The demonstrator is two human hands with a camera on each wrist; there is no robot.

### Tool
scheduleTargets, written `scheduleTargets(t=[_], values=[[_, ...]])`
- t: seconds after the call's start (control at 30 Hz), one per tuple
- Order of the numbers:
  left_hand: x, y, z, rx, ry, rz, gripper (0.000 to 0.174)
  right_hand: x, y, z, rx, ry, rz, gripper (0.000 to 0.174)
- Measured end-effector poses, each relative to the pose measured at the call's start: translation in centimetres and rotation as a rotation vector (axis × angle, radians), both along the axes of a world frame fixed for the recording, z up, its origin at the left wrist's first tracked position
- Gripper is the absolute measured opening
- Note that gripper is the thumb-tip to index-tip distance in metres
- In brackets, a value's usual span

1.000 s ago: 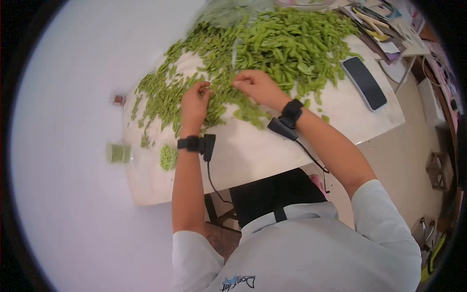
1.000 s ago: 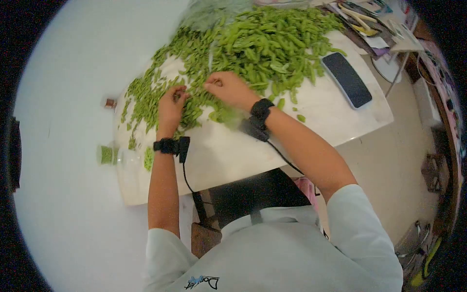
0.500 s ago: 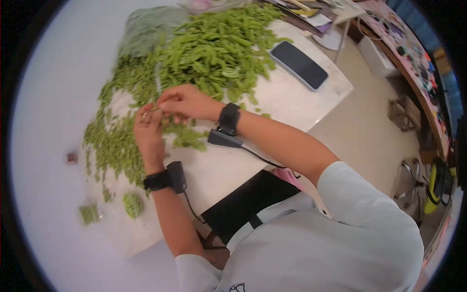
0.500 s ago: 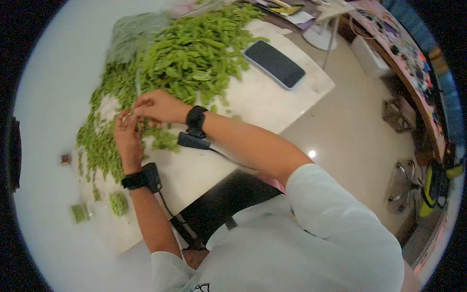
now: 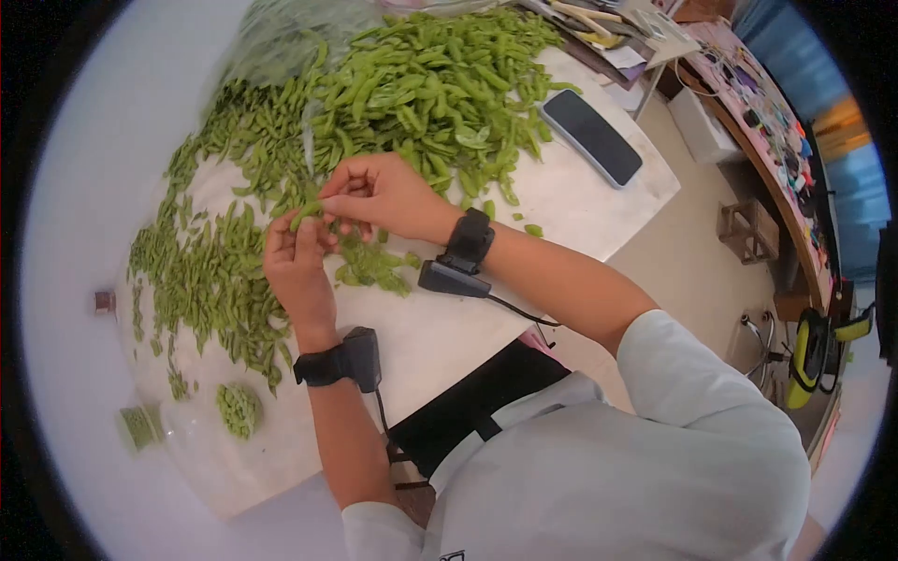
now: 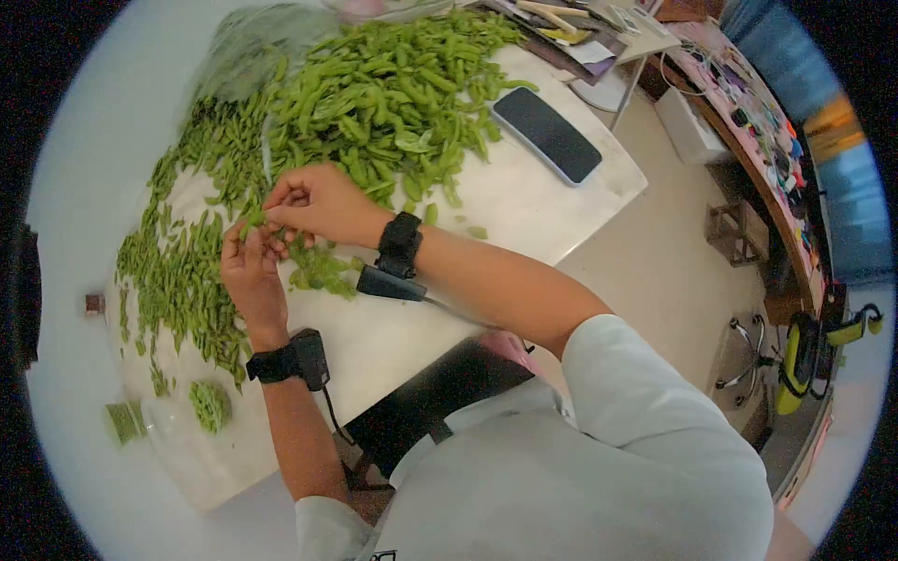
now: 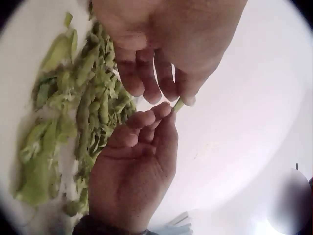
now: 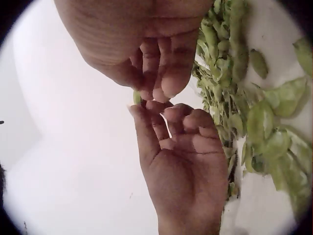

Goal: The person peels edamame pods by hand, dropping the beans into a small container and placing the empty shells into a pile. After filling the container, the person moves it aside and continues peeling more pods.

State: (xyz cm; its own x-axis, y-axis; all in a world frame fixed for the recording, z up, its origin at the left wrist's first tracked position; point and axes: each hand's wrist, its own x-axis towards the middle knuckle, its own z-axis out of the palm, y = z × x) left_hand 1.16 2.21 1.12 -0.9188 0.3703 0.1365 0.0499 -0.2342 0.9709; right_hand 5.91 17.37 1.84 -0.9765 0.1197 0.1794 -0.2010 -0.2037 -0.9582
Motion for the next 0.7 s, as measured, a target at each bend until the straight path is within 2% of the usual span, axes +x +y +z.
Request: scheduleTargets(t=[0.2,0.37,0.57,0.67,0.7], values=[[-1.1,-0.7,-1.2,0.193,-0.1,-0.031,0.018,-0.3,-0.3,-0.7,0.058,-0.001,-0.011,0.014],[-0.4,-0.5,-0.5,-0.066,0.064,0.071,0.02,0.0,-0.9,-0.4,0.241,0.048,-0.089,0.017],[-0.2,-0.7,0.1,-0.259,0.179,0.031,0.019,0.1,-0.4,-0.4,0.376,0.05,-0.082,0.022],[-0.2,-0.8,0.0,-0.234,0.207,0.05,0.015,0.1,-0.5,-0.3,0.556,0.144,-0.078,0.025],[-0.2,-0.8,-0.2,-0.197,0.21,0.03,0.014,-0.1,-0.7,-0.5,0.528,0.198,-0.072,0.029]])
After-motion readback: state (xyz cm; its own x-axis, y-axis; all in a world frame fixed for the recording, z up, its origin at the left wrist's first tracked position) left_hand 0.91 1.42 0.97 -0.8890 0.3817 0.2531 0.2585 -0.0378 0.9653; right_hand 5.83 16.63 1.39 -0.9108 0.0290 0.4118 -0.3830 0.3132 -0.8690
